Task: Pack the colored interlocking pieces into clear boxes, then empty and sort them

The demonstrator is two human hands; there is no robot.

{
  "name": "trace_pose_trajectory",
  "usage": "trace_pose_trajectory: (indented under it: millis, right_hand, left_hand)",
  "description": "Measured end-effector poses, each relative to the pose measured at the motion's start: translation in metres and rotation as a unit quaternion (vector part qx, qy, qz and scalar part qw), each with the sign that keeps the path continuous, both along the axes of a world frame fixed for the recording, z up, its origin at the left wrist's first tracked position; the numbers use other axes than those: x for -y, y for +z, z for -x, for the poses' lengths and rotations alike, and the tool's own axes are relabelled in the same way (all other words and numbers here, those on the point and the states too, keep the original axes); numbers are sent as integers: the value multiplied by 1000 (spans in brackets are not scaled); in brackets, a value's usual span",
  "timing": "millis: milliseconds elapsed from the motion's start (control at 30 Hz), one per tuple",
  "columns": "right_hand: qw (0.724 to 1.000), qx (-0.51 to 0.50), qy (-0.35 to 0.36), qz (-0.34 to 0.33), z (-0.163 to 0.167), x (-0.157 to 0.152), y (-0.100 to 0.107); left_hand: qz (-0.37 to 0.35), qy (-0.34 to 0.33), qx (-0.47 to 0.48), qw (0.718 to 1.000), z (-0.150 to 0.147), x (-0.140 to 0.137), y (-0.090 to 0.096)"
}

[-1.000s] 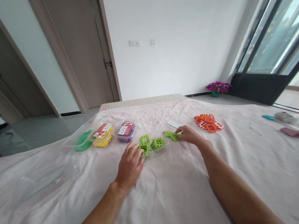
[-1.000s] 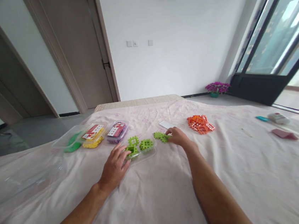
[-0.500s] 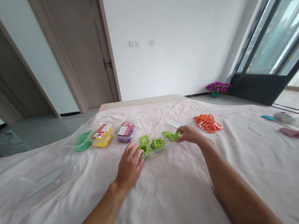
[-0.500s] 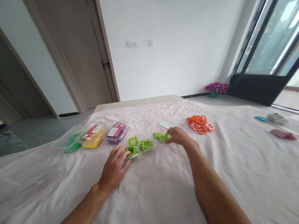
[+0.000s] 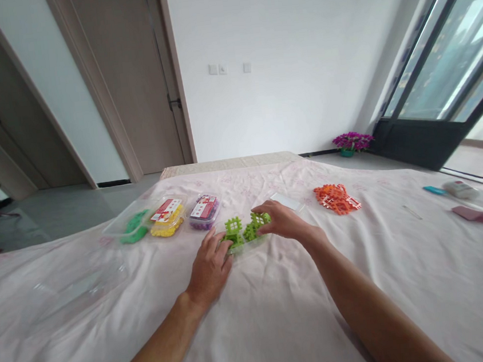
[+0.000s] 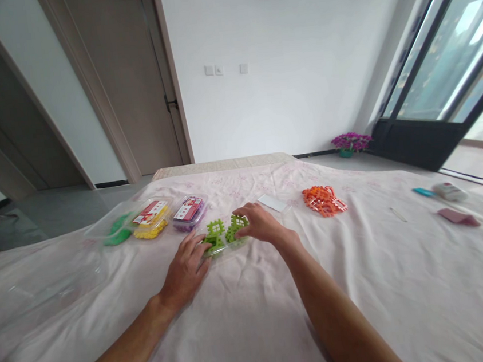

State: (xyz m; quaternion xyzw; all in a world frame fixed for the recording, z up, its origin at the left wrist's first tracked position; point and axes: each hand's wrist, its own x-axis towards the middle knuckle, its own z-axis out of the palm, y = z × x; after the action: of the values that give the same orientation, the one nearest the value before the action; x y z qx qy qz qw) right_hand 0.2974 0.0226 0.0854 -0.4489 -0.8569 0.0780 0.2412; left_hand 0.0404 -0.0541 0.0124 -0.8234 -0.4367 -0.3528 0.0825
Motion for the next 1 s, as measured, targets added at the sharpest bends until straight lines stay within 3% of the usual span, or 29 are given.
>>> trace_pose_trajectory:
  millis: [400, 500, 600, 733, 900, 1000]
  right_hand:
    - [998, 27, 37, 33, 2, 3, 1]
    - [1000, -3, -8, 25, -7, -2, 1]
    - [994, -28, -102, 15, -25, -10, -1]
    - [977, 41, -205, 43, -51, -19, -12]
    - [952, 121, -256, 114, -54, -19, -31]
    - [948, 150, -253, 118, -49, -17, -35]
  left_hand:
    - [-6, 2, -1, 1000, 0, 0, 0]
    - [-6, 3, 3, 1000, 0, 0, 0]
    - [-4, 1, 7, 1000, 1, 0, -1]
    - [-4, 2, 11, 1000, 0, -1, -1]
    - [-4, 0, 17, 1000, 0, -1, -1]
    - [-2, 4, 22, 1000, 0, -1, -2]
